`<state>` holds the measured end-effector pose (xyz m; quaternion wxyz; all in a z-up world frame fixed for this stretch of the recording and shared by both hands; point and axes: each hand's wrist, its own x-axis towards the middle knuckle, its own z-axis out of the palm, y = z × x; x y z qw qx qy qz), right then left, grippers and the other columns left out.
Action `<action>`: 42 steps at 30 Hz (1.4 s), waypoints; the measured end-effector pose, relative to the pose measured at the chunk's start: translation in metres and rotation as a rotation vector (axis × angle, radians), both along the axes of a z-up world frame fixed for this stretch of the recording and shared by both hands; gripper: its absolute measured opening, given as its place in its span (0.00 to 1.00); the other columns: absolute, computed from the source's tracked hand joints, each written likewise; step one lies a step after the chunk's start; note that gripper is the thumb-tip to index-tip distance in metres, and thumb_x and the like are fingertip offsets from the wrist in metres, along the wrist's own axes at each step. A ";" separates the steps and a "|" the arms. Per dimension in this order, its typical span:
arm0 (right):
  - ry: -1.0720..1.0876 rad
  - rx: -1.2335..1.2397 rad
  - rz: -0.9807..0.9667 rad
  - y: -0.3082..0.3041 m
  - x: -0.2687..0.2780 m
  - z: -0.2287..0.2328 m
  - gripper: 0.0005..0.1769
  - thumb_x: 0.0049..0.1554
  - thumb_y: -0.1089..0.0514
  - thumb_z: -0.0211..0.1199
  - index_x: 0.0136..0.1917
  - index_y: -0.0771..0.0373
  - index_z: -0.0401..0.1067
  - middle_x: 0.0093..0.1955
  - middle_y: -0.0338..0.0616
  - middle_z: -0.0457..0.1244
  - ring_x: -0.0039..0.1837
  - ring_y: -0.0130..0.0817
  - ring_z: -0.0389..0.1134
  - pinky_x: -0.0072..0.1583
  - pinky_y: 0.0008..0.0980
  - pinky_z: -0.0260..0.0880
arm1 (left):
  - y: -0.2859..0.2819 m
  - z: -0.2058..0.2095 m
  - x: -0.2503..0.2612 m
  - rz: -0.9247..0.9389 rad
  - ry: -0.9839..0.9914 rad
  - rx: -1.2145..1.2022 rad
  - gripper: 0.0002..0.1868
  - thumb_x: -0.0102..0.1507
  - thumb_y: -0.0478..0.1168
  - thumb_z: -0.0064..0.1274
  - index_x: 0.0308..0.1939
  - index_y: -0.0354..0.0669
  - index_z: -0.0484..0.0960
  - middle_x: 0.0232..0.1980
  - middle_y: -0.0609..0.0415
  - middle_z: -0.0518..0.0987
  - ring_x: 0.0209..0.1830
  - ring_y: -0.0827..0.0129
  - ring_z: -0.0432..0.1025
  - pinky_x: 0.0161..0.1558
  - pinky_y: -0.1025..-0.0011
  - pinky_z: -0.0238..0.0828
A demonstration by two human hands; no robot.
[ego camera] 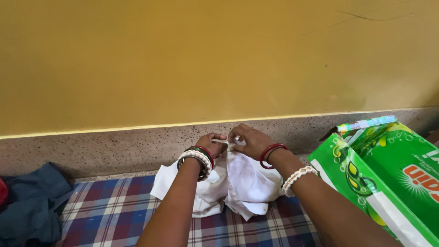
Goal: The person folds a white button-up shirt on a plaid bedsheet. They smooth the fabric, fold the sleeves inward, fold the sides toward the center, and fold the shirt in half.
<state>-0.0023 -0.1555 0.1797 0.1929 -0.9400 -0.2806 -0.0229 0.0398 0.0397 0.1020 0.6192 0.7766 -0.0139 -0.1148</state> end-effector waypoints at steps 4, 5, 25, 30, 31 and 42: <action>0.097 -0.089 -0.049 0.001 0.007 -0.003 0.21 0.54 0.46 0.66 0.59 0.54 0.73 0.59 0.48 0.68 0.62 0.47 0.68 0.63 0.43 0.67 | 0.002 -0.004 0.003 -0.043 -0.159 0.023 0.17 0.58 0.37 0.63 0.51 0.42 0.82 0.43 0.54 0.85 0.39 0.74 0.77 0.43 0.74 0.75; 0.172 -0.146 -0.107 0.002 0.010 -0.003 0.20 0.56 0.44 0.64 0.59 0.54 0.74 0.58 0.48 0.70 0.61 0.46 0.70 0.63 0.42 0.68 | 0.001 -0.003 0.004 -0.041 -0.149 0.029 0.17 0.58 0.38 0.62 0.51 0.42 0.82 0.44 0.53 0.85 0.41 0.72 0.78 0.45 0.73 0.75; 0.251 0.068 -0.287 -0.023 0.026 0.008 0.26 0.58 0.38 0.59 0.61 0.55 0.74 0.57 0.47 0.71 0.59 0.41 0.71 0.62 0.40 0.68 | -0.012 -0.012 -0.027 -0.181 -0.112 0.513 0.22 0.64 0.53 0.51 0.52 0.42 0.85 0.47 0.45 0.85 0.48 0.54 0.79 0.56 0.60 0.73; 0.194 0.119 -0.304 -0.021 0.030 -0.006 0.25 0.57 0.41 0.61 0.62 0.56 0.74 0.57 0.48 0.71 0.58 0.39 0.72 0.61 0.39 0.69 | -0.023 -0.026 -0.011 -0.128 0.084 0.192 0.20 0.63 0.50 0.53 0.51 0.41 0.84 0.45 0.43 0.87 0.46 0.52 0.83 0.54 0.55 0.82; 0.233 0.141 -0.302 -0.021 0.032 -0.007 0.25 0.58 0.41 0.60 0.62 0.56 0.73 0.57 0.48 0.71 0.57 0.39 0.72 0.61 0.38 0.69 | -0.023 -0.026 -0.011 -0.116 0.073 0.215 0.20 0.62 0.50 0.52 0.52 0.44 0.85 0.45 0.44 0.87 0.46 0.52 0.84 0.54 0.55 0.82; 0.279 0.258 -0.174 -0.044 0.049 -0.018 0.21 0.62 0.42 0.59 0.58 0.61 0.72 0.52 0.47 0.71 0.55 0.35 0.71 0.60 0.36 0.68 | -0.028 0.012 -0.044 -0.155 -0.122 0.761 0.23 0.66 0.56 0.51 0.61 0.54 0.81 0.68 0.45 0.70 0.67 0.50 0.66 0.67 0.55 0.63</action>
